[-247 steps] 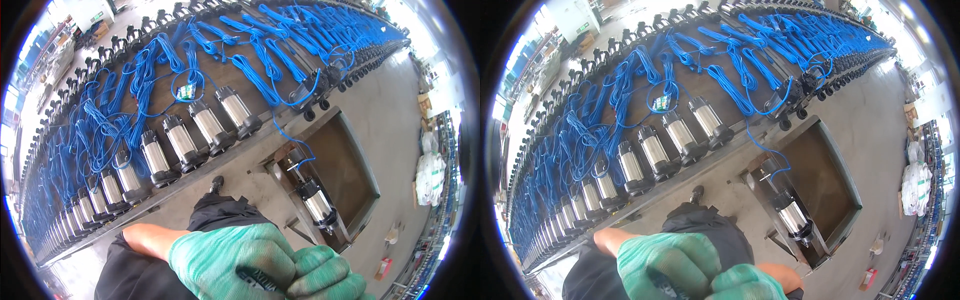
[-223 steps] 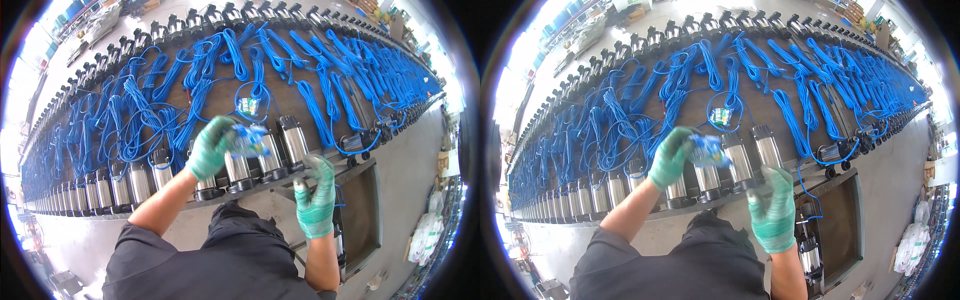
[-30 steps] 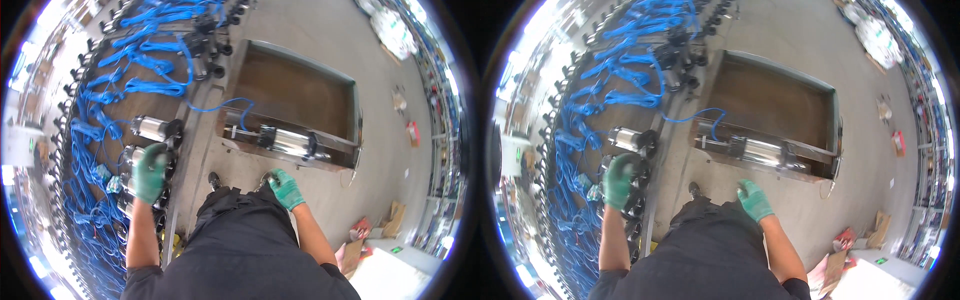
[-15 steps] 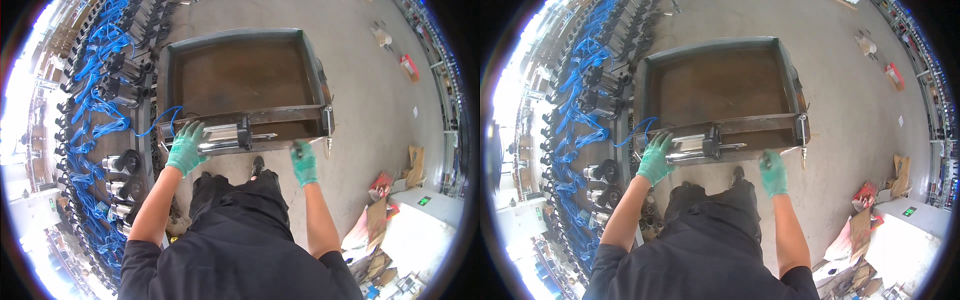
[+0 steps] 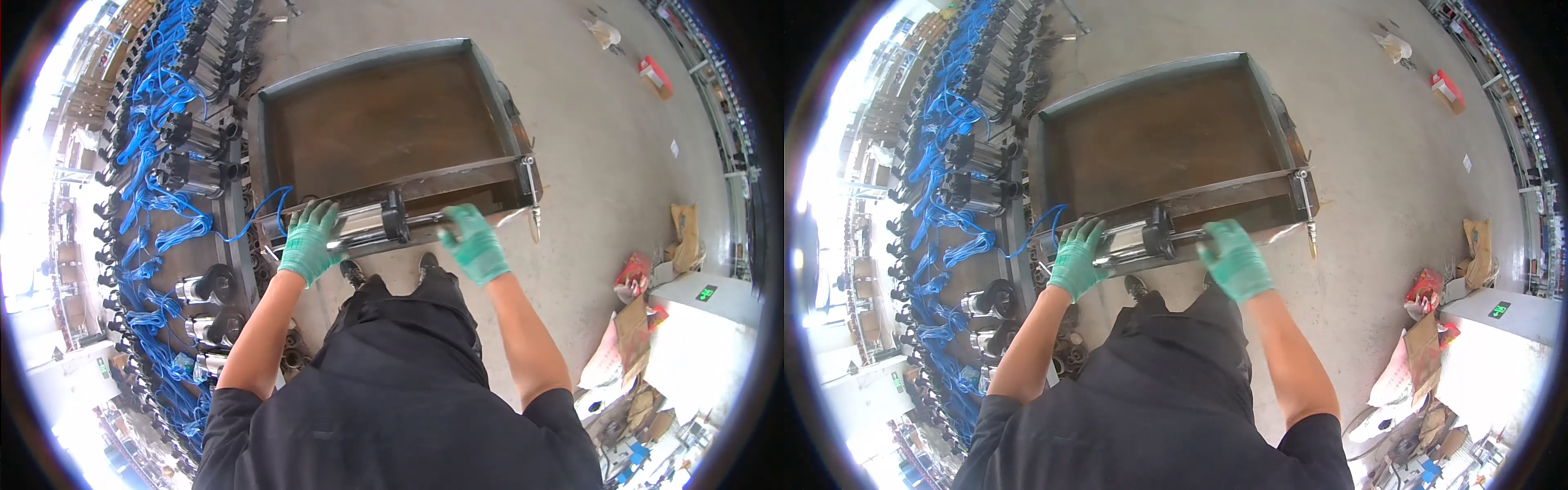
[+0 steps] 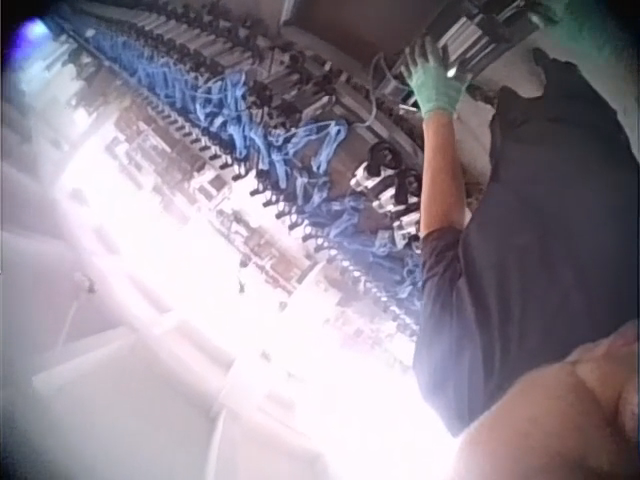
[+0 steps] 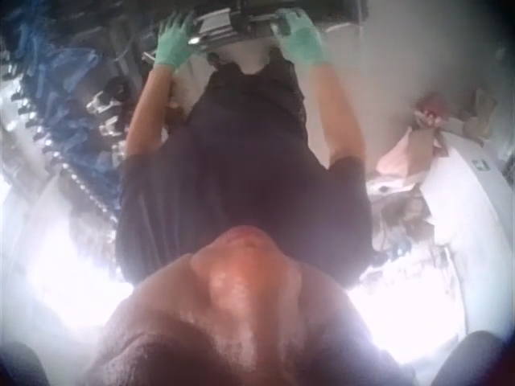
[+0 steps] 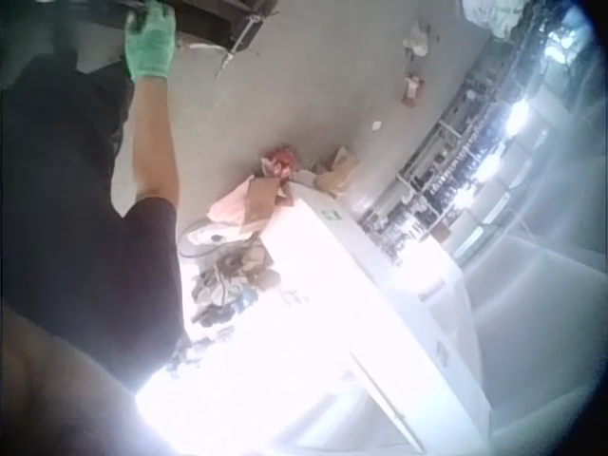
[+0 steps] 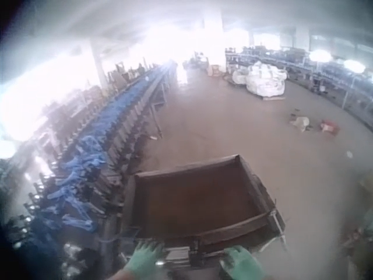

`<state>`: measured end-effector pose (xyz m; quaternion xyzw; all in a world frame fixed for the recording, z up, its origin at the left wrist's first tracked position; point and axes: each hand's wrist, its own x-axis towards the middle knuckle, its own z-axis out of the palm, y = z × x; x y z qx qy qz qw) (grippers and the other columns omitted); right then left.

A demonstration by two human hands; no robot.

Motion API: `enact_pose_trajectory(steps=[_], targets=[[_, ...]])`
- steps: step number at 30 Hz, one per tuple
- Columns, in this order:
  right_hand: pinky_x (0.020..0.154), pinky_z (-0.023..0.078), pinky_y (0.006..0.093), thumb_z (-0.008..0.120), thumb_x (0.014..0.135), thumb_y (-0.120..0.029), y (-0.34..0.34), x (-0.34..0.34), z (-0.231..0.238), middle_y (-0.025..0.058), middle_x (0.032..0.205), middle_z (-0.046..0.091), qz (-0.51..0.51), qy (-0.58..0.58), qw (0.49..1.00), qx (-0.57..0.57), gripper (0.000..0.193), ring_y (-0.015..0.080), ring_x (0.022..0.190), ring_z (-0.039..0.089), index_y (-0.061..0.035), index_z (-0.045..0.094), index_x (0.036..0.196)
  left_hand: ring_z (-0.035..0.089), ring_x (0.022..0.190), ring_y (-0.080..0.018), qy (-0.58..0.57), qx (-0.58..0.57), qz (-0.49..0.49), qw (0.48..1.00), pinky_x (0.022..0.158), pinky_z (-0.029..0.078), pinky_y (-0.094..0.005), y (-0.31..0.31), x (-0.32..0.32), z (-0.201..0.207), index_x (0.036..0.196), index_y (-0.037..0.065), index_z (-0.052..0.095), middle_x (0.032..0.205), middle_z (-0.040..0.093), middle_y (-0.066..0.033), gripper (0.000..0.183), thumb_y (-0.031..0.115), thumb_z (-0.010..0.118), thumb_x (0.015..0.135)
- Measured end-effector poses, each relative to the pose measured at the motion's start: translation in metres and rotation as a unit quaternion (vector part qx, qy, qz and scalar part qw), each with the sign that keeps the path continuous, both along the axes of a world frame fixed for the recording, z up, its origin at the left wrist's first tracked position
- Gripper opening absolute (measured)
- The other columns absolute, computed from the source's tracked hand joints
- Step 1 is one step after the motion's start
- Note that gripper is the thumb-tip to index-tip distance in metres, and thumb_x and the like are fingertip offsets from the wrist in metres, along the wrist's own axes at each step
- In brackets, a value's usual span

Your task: The person immerses water pumps into a metal tank filled with water to perform testing, then lifts them out and places them back onto a row of pumps. The person also handles a small package from a red bag.

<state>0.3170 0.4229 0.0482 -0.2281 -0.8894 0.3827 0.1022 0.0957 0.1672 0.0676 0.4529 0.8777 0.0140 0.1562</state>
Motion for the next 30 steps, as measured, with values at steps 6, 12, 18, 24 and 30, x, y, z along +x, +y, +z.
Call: enact_pose_trajectory(steps=[6, 12, 18, 24, 30], targets=[[0.098, 0.05, 0.0503, 0.06, 0.098, -0.036, 0.011, -0.06, -0.017, 0.0213, 0.121, 0.063, -0.038, -0.267, 0.96, 0.068, 0.041, 0.039, 0.11, 0.064, -0.0034, 0.062, 0.122, 0.051, 0.128, -0.0404, 0.034, 0.121, 0.232, 0.964, 0.107, 0.043, -0.0491, -0.089, -0.036, -0.036, 0.136, 0.004, 0.057, 0.136, 0.057, -0.0218, 0.056, 0.027, 0.075, 0.088], [0.06, 0.051, 0.0325, 0.06, 0.104, -0.03, 0.038, -0.046, -0.05, 0.0038, 0.083, 0.067, -0.035, -0.106, 0.834, -0.54, 0.023, 0.0161, 0.071, 0.064, -0.0079, 0.062, 0.108, 0.053, 0.082, -0.0134, -0.323, 0.283, 0.337, 0.838, 0.08, 0.049, -0.0291, -0.131, -0.07, -0.046, 0.125, 0.001, 0.063, 0.102, 0.068, -0.0037, 0.029, 0.02, 0.058, 0.104], [0.069, 0.055, 0.0327, 0.066, 0.099, -0.022, 0.023, -0.041, -0.076, 0.0079, 0.099, 0.07, -0.035, -0.139, 0.847, -0.512, 0.029, 0.0173, 0.084, 0.066, 0.0005, 0.065, 0.118, 0.057, 0.073, -0.0124, -0.424, 0.252, 0.341, 0.8, 0.069, 0.051, -0.031, -0.174, -0.08, -0.099, 0.11, -0.003, 0.067, 0.084, 0.064, -0.0027, 0.032, 0.027, 0.059, 0.105], [0.073, 0.057, 0.0332, 0.068, 0.096, -0.008, 0.021, -0.038, -0.067, 0.011, 0.103, 0.07, 0.009, -0.102, 0.882, -0.46, 0.04, 0.0188, 0.09, 0.069, 0.0043, 0.057, 0.132, 0.052, 0.044, -0.0174, -0.455, 0.196, 0.529, 0.689, 0.04, 0.04, -0.0335, -0.137, -0.084, -0.076, 0.088, 0.006, 0.067, 0.065, 0.059, -0.004, 0.037, 0.038, 0.059, 0.104], [0.091, 0.054, 0.0448, 0.063, 0.1, -0.029, 0.015, -0.058, -0.045, 0.0245, 0.121, 0.065, 0.013, -0.126, 0.992, 0.014, 0.05, 0.0368, 0.107, 0.066, -0.0016, 0.052, 0.14, 0.07, 0.095, -0.0293, -0.198, 0.374, 0.174, 0.889, 0.082, 0.056, -0.0411, -0.159, -0.073, -0.079, 0.128, 0.002, 0.066, 0.105, 0.072, -0.0141, 0.037, 0.027, 0.064, 0.101]])
